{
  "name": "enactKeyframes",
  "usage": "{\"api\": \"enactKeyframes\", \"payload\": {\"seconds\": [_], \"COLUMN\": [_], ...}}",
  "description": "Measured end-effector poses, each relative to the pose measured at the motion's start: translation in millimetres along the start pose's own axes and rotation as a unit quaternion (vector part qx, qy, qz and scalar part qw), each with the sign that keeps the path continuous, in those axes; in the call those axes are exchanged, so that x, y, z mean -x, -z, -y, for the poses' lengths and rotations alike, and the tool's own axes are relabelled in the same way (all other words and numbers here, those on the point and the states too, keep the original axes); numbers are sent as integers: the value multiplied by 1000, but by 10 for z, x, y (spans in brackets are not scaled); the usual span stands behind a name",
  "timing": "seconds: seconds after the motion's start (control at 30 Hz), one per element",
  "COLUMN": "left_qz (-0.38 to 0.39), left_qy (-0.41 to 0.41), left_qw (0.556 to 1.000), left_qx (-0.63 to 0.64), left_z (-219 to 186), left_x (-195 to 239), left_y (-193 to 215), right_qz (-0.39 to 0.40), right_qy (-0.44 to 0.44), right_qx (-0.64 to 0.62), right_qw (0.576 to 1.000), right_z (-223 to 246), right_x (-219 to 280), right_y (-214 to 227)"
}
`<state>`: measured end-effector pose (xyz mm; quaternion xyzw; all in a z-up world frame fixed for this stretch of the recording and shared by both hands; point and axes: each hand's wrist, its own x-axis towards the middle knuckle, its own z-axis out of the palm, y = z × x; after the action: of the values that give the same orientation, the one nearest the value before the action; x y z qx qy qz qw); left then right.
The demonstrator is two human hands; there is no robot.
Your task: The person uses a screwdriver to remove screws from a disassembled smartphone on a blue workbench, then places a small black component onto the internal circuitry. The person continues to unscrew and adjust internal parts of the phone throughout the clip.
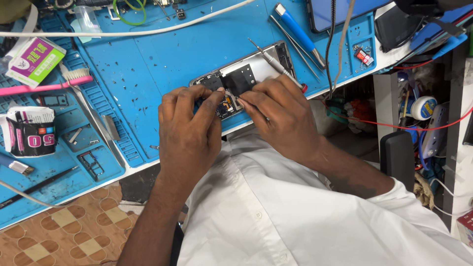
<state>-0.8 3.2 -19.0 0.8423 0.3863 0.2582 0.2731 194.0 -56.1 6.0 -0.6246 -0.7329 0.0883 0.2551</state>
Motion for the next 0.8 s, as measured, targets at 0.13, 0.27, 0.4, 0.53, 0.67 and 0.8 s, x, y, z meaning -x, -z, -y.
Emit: {"api": "enactKeyframes", "payload": {"seconds": [0.13, 0.27, 0.4, 0.53, 0.67, 0.8], "left_qz": [-7, -27, -111, -198, -234, -224], "left_qy": [3, 14, 40, 125, 125, 128], "left_qw": [999, 997, 982, 931, 927, 934], "left_qx": [33, 75, 148, 279, 264, 247], "left_z": [24, 13, 6, 49, 158, 197], "left_x": [37, 50, 111, 192, 230, 216], "left_y": [0, 39, 75, 122, 222, 246], "right_qz": [21, 11, 14, 13, 35, 4], "right_qy": [23, -5, -1, 90, 117, 37], "right_qx": [50, 22, -50, -58, -25, -15], "right_qw": [998, 1000, 999, 994, 992, 999], "right_z": [-25, -13, 175, 364, 414, 312], "right_x": [-11, 3, -21, -164, -235, -177], "right_y": [-8, 28, -30, -319, -356, -187]}}
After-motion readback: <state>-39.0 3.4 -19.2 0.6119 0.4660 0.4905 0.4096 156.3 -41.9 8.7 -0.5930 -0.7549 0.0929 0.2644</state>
